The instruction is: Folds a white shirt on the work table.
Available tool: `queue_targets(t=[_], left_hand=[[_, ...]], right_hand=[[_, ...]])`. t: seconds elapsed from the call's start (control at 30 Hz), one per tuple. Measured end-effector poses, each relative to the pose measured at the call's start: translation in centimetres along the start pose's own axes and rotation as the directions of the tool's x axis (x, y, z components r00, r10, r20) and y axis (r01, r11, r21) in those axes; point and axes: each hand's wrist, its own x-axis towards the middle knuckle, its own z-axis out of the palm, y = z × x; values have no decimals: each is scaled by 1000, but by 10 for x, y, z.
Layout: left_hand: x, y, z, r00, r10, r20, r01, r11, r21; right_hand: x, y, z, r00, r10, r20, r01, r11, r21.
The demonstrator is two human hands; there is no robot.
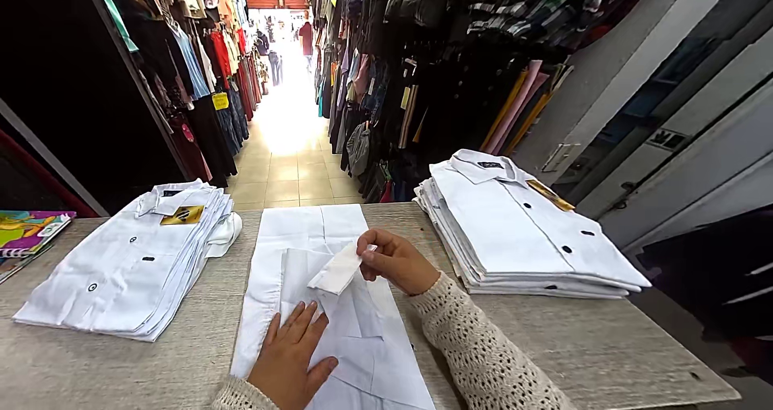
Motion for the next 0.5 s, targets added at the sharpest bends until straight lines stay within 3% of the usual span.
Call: queue_targets(t=[0.13, 0.2, 0.3, 0.37, 0.5], left_hand=[[-4, -12, 10, 970, -6, -245, -11, 997, -71], [-6, -13, 9, 961, -57, -272, 24, 992, -120], [-7, -13, 9, 966, -68, -248, 37, 991, -130], [-6, -12, 11, 963, -64, -261, 30, 991, -131], [-4, -11, 12, 934, -72, -350, 19, 988, -153]], right_hand=[[1, -6, -3, 965, -132, -225, 165, 977, 135], [-1, -10, -18, 911, -153, -382, 237, 954, 182], [-6, -13, -37, 861, -86, -501, 271, 911, 310], [-10, -12, -41, 875, -52, -481, 248, 902, 354], [-1, -9, -20, 972, -130, -196, 199, 899, 390]])
